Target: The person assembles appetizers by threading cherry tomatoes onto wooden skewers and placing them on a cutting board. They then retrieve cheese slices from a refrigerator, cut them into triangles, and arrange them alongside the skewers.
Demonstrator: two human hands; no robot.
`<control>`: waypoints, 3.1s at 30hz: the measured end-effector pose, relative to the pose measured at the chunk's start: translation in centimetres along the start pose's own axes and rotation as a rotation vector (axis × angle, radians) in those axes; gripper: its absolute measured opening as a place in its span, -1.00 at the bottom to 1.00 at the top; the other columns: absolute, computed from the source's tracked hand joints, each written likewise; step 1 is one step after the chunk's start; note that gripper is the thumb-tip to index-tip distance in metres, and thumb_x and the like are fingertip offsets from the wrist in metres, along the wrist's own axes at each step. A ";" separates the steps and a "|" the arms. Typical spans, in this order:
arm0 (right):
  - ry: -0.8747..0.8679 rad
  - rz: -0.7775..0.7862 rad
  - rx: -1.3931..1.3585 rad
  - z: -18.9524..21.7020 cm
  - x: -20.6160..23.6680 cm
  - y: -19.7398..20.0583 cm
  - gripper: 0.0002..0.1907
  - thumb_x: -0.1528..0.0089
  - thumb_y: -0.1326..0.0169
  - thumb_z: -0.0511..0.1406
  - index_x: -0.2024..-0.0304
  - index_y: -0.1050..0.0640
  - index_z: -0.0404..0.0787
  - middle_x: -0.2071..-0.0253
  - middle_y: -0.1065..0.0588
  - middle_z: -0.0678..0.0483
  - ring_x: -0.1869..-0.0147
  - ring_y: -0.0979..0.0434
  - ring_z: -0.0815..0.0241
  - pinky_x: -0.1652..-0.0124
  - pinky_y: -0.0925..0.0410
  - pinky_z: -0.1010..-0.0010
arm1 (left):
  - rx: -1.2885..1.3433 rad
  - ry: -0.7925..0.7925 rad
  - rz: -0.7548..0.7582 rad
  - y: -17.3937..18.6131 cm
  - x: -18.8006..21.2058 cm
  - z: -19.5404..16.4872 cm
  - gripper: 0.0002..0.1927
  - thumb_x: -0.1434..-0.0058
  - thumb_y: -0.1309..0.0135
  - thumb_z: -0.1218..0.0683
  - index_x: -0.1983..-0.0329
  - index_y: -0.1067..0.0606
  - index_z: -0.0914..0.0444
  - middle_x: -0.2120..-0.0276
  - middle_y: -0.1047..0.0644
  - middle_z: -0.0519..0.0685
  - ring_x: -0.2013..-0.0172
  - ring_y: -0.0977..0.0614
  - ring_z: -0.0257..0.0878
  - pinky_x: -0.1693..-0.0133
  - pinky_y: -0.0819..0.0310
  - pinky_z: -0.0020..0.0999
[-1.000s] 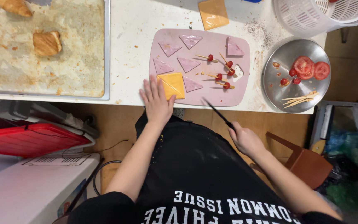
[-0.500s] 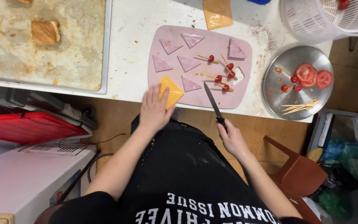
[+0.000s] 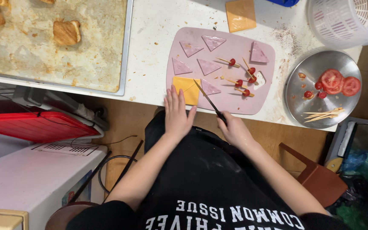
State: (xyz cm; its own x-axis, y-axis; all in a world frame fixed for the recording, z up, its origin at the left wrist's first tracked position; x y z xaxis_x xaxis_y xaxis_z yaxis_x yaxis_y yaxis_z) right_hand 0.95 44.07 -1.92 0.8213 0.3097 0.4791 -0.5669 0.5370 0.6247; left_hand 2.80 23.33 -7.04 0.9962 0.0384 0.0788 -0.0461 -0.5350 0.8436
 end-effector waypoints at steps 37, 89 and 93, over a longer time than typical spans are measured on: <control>-0.013 0.012 0.468 3.0 -5.1 -4.7 -0.67 -0.42 0.14 -0.15 0.18 -0.38 -0.32 0.47 -0.56 -0.26 0.35 -0.62 -0.29 0.33 -0.46 -0.06 | -0.226 0.036 -0.034 -1.2 -2.6 2.2 -0.09 -0.43 0.15 -0.25 -0.52 0.05 0.53 -0.54 0.12 0.30 -0.53 0.16 0.18 -0.42 0.38 0.30; 0.004 -0.731 0.187 -8.6 2.6 12.8 -0.41 -0.18 -0.18 -0.34 -0.24 -0.38 -0.42 -0.11 -0.38 -0.33 -0.18 -0.39 -0.30 -0.15 -0.32 0.04 | 0.425 -0.078 -0.182 5.8 -1.0 0.8 -0.78 -0.35 -0.16 0.12 -0.04 -0.62 0.16 0.12 -0.67 -0.03 0.16 -0.70 -0.12 0.08 -0.56 -0.30; 0.023 -0.364 -0.457 -3.4 0.9 9.7 -0.55 -0.27 -0.12 -0.22 -0.18 -0.48 -0.28 -0.04 -0.55 -0.01 -0.02 -0.55 0.09 0.03 -0.43 0.32 | 1.280 0.322 -0.035 7.2 -1.5 -2.0 -0.74 -0.44 -0.05 0.15 -0.08 -0.57 0.39 0.24 -0.67 0.02 0.28 -0.63 -0.32 0.20 -0.52 -0.46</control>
State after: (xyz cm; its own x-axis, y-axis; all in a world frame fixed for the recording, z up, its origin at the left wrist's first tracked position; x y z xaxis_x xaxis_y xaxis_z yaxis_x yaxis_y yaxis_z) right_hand -3.57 52.26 2.50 0.9621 0.0562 0.2668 -0.1672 0.8945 0.4147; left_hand 0.78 21.16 -0.02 0.9250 0.1711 0.3394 0.2590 -0.9372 -0.2335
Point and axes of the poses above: each hand's wrist, its own x-axis away from the middle knuckle, its own y-axis out of the back of the hand, z = x × y, the point moved 6 cm from there along -x, towards the middle knuckle
